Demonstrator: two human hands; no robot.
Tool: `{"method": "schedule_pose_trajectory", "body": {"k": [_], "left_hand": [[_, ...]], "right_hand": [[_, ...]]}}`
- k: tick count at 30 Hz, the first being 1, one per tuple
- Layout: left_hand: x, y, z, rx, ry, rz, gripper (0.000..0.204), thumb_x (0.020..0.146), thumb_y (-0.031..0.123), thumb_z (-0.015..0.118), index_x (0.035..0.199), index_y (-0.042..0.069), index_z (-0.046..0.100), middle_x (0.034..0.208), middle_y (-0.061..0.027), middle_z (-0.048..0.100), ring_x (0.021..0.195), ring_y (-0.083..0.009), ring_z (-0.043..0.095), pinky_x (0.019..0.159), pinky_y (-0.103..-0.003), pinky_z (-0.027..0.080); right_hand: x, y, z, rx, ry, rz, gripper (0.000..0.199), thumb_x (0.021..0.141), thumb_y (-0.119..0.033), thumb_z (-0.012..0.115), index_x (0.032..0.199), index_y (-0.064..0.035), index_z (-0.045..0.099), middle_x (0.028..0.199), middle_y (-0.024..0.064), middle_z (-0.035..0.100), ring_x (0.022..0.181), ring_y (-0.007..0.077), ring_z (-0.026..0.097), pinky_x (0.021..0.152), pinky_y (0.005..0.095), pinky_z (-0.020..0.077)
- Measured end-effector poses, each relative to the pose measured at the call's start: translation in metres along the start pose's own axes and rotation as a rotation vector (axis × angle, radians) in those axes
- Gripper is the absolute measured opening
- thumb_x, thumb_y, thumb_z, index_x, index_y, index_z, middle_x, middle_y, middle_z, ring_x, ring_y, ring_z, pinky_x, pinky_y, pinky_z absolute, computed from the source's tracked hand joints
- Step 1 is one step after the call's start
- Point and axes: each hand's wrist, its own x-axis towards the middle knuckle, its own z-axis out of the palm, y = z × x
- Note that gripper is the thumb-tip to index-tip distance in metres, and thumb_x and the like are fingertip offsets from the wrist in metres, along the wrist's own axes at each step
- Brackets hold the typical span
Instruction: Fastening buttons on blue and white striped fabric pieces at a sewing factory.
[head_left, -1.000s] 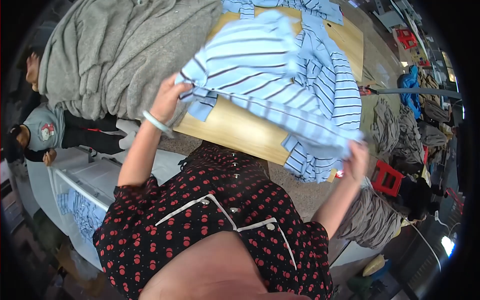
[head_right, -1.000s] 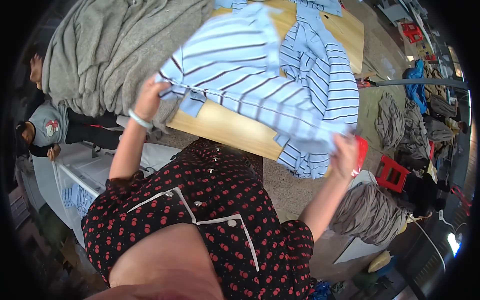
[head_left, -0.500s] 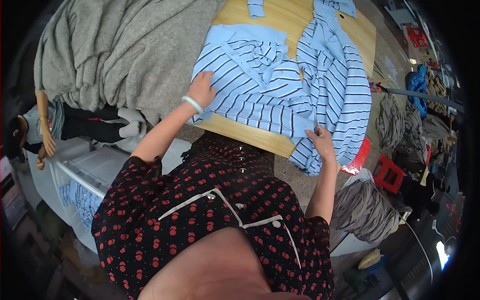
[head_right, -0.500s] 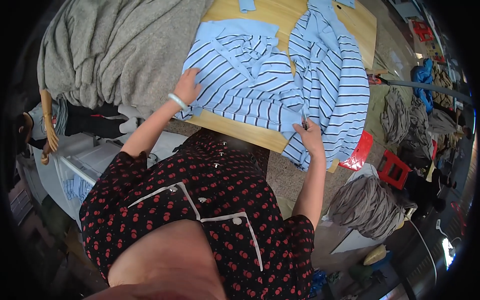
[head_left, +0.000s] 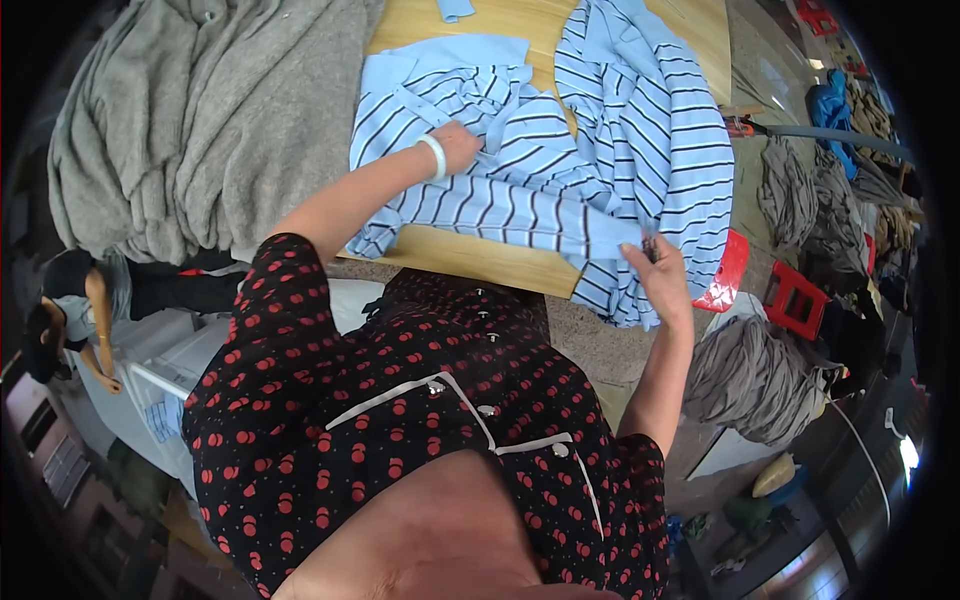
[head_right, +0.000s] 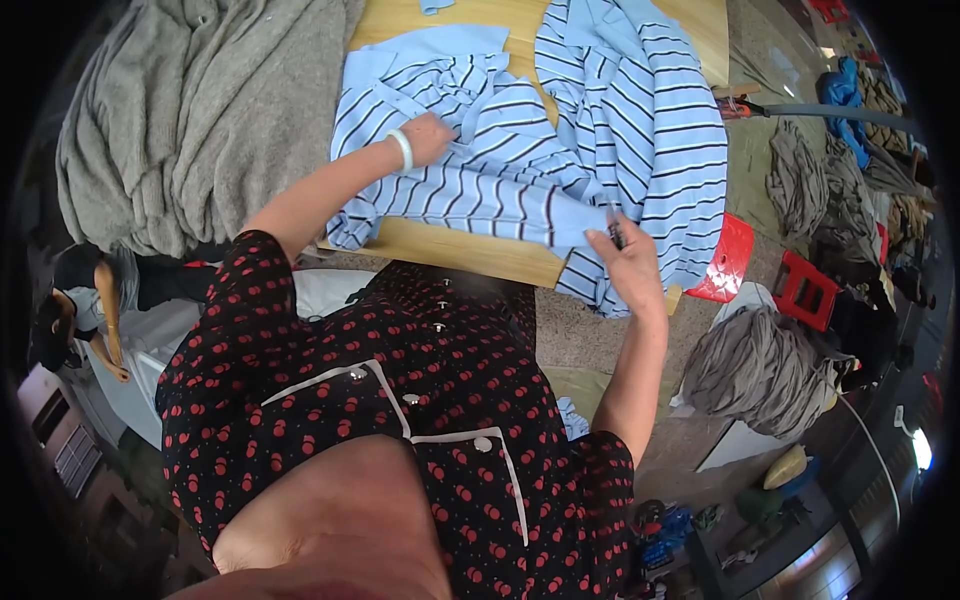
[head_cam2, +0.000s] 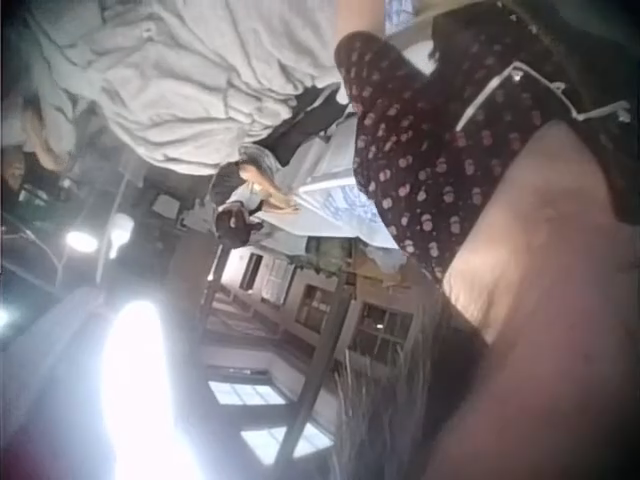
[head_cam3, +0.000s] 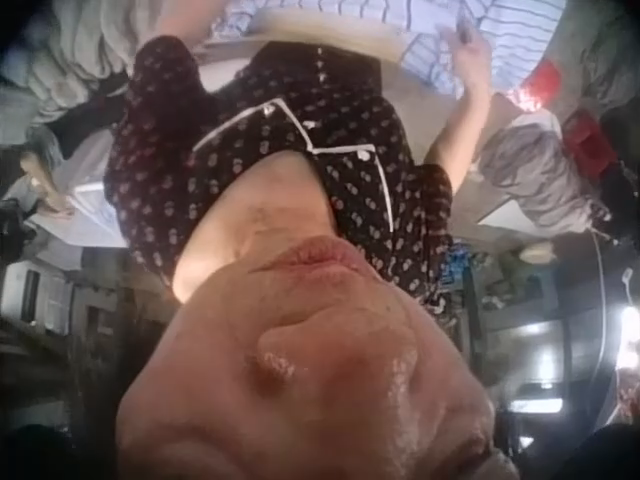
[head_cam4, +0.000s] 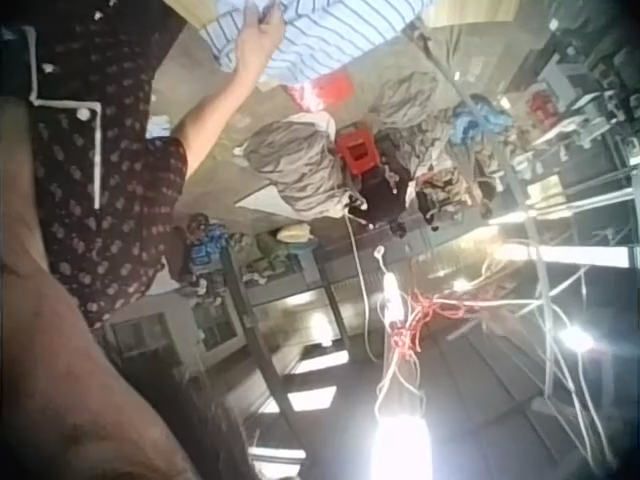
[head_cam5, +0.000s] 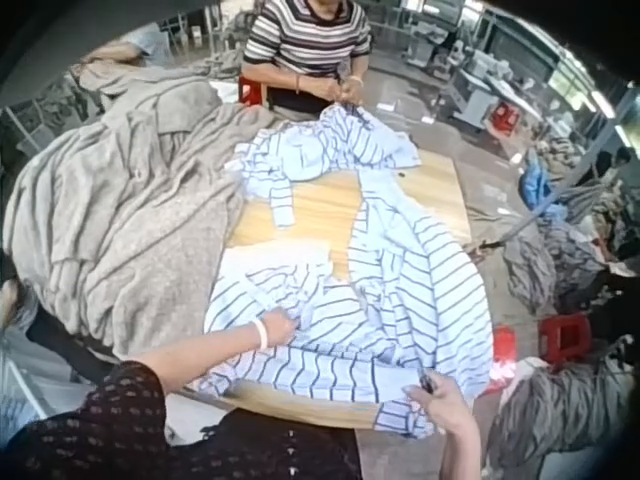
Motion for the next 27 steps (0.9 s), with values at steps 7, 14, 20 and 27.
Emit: {"method": "schedule_pose_trajectory", "body": {"k": [7, 14, 20, 27], "left_hand": [[-0.063, -0.013, -0.003, -0.502, -0.017, -0.145, 0.026, 0.070, 0.013, 0.044, 0.087, 0.001, 0.058, 0.082, -0.0211, 0.057, 0.080, -0.0361, 0.054, 0.073, -0.040, 0.042], [-0.146, 0.055, -0.126, -1.895, 0.486, -0.151, 0.021, 0.075, 0.006, 0.046, 0.090, -0.001, 0.058, 0.084, -0.0024, 0.059, 0.078, -0.0090, 0.052, 0.073, -0.022, 0.040], [-0.163, 0.075, -0.124, -1.826, 0.675, -0.146, 0.021, 0.076, 0.006, 0.045, 0.091, -0.002, 0.057, 0.086, -0.0029, 0.059, 0.079, -0.0086, 0.052, 0.074, -0.022, 0.040], [-0.158, 0.082, -0.109, -1.992, 0.573, -0.235, 0.015, 0.076, 0.005, 0.045, 0.087, 0.001, 0.055, 0.081, -0.0007, 0.057, 0.075, -0.0064, 0.051, 0.069, -0.020, 0.040]], "right_hand": [[0.050, -0.045, -0.032, -0.108, 0.212, -0.246, 0.027, 0.076, -0.017, 0.060, 0.093, 0.0032, 0.054, 0.072, -0.0031, 0.050, 0.066, 0.0059, 0.042, 0.062, 0.0199, 0.0367], [0.063, -0.159, -0.061, 0.255, 0.723, -0.674, 0.016, 0.076, -0.017, 0.061, 0.083, -0.0041, 0.055, 0.066, -0.0040, 0.048, 0.052, 0.0024, 0.036, 0.047, 0.0157, 0.0278], [0.094, -0.160, -0.048, -0.060, 0.668, -0.652, 0.028, 0.077, -0.026, 0.059, 0.086, -0.0001, 0.055, 0.071, 0.0018, 0.053, 0.062, 0.0112, 0.048, 0.058, 0.0227, 0.0389], [0.062, -0.095, 0.072, -0.333, 0.176, -0.495, 0.030, 0.082, -0.025, 0.048, 0.105, -0.0061, 0.043, 0.091, 0.0118, 0.054, 0.081, 0.0227, 0.055, 0.071, 0.0310, 0.0417]]}}
